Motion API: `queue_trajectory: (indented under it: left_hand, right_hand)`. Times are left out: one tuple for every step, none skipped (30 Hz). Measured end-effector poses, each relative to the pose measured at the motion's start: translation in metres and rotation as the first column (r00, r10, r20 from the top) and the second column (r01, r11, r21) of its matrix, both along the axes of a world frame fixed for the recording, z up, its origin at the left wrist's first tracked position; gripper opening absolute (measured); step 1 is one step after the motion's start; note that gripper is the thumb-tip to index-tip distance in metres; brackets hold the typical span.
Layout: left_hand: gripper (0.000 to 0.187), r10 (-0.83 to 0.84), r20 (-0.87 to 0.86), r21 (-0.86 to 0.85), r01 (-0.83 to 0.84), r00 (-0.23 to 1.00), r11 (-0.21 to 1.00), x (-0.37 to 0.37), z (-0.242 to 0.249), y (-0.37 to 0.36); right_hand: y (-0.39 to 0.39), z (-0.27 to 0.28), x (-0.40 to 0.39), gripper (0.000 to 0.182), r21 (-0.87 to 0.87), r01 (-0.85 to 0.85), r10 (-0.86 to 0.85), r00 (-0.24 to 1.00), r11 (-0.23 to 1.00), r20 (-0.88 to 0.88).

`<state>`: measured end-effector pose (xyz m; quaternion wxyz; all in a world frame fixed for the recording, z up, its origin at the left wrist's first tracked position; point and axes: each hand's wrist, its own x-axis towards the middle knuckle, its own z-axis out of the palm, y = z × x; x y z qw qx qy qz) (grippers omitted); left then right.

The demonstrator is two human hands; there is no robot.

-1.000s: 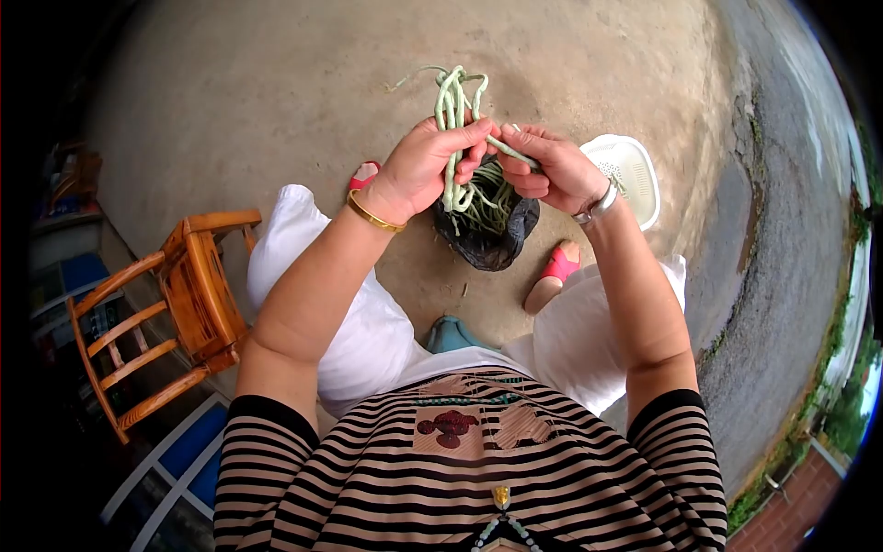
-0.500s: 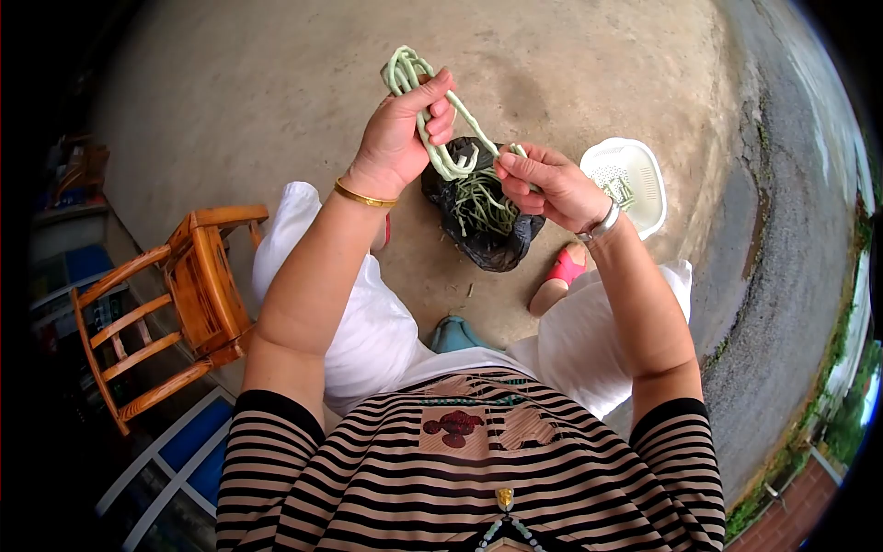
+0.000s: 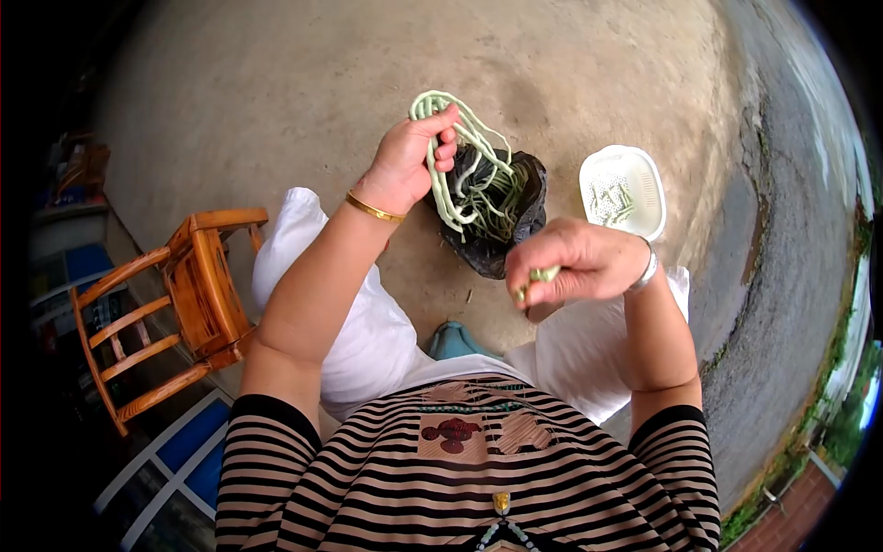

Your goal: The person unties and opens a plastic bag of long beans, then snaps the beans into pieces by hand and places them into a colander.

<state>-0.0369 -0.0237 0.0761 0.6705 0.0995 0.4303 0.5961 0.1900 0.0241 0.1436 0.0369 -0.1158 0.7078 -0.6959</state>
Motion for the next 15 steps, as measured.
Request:
queue_trajectory:
  left_hand:
    - [0.017,0.020,-0.023,0.037,-0.019,1.000,0.999,-0.005,-0.002,0.003]
    - [0.016,0.022,-0.031,0.071,-0.020,0.999,0.997,-0.006,-0.002,0.003]
    - [0.016,0.018,-0.039,0.105,-0.014,0.999,0.994,-0.003,0.004,0.004]
    - [0.016,0.004,-0.046,0.138,0.002,0.999,0.990,0.001,0.010,0.005]
    - [0.016,-0.033,-0.041,0.169,0.039,0.999,0.985,0.003,0.012,0.003]
    - [0.017,-0.062,-0.041,0.188,0.069,0.997,0.980,0.005,0.014,0.001]
    - [0.017,-0.089,-0.042,0.209,0.096,0.995,0.973,0.007,0.015,0.000]
    - [0.018,-0.113,-0.046,0.231,0.120,0.993,0.966,0.009,0.017,-0.001]
    - [0.018,-0.133,-0.058,0.219,0.142,0.989,0.965,0.011,0.018,-0.002]
    - [0.018,-0.139,-0.069,0.214,0.150,0.988,0.965,0.014,0.018,-0.002]
    - [0.018,-0.144,-0.081,0.207,0.158,0.986,0.965,0.017,0.018,-0.001]
    - [0.018,-0.149,-0.092,0.200,0.165,0.984,0.966,0.020,0.018,-0.001]
    - [0.019,-0.178,-0.114,0.204,0.198,0.977,0.959,0.020,0.015,-0.001]
    - [0.019,-0.196,-0.137,0.199,0.221,0.971,0.955,0.020,0.015,-0.002]
    - [0.019,-0.213,-0.161,0.196,0.243,0.964,0.950,0.021,0.016,-0.002]
  right_hand:
    - [0.001,0.003,0.007,0.019,-0.113,0.056,-0.041,0.990,0.992,0.131]
    - [0.005,0.005,0.015,0.020,-0.218,0.129,-0.069,0.962,0.968,0.264]
    - [0.012,-0.002,0.016,0.022,-0.235,0.373,-0.303,0.909,0.898,0.286]
    - [0.023,-0.013,0.015,0.024,-0.247,0.598,-0.521,0.794,0.762,0.313]
    - [0.034,-0.025,0.010,0.026,-0.264,0.734,-0.665,0.679,0.626,0.311]
    - [0.045,-0.030,0.008,0.023,-0.354,0.749,-0.684,0.659,0.560,0.314]
    - [0.052,-0.035,0.008,0.023,-0.344,0.769,-0.678,0.639,0.540,0.364]
    - [0.054,-0.038,0.007,0.022,-0.334,0.785,-0.668,0.619,0.521,0.413]
    - [0.050,-0.040,0.003,0.022,-0.313,0.808,-0.659,0.589,0.499,0.468]
    - [0.042,-0.040,-0.005,0.022,-0.292,0.828,-0.646,0.557,0.478,0.522]
    - [0.033,-0.039,-0.008,0.022,-0.277,0.829,-0.605,0.548,0.486,0.577]
    - [0.025,-0.037,-0.011,0.023,-0.330,0.804,-0.537,0.581,0.495,0.611]
    - [0.020,-0.038,-0.011,0.023,-0.355,0.786,-0.498,0.603,0.507,0.624]
    - [0.016,-0.040,-0.011,0.023,-0.379,0.766,-0.458,0.623,0.519,0.634]
    - [0.014,-0.044,-0.013,0.024,-0.462,0.734,-0.409,0.669,0.498,0.621]
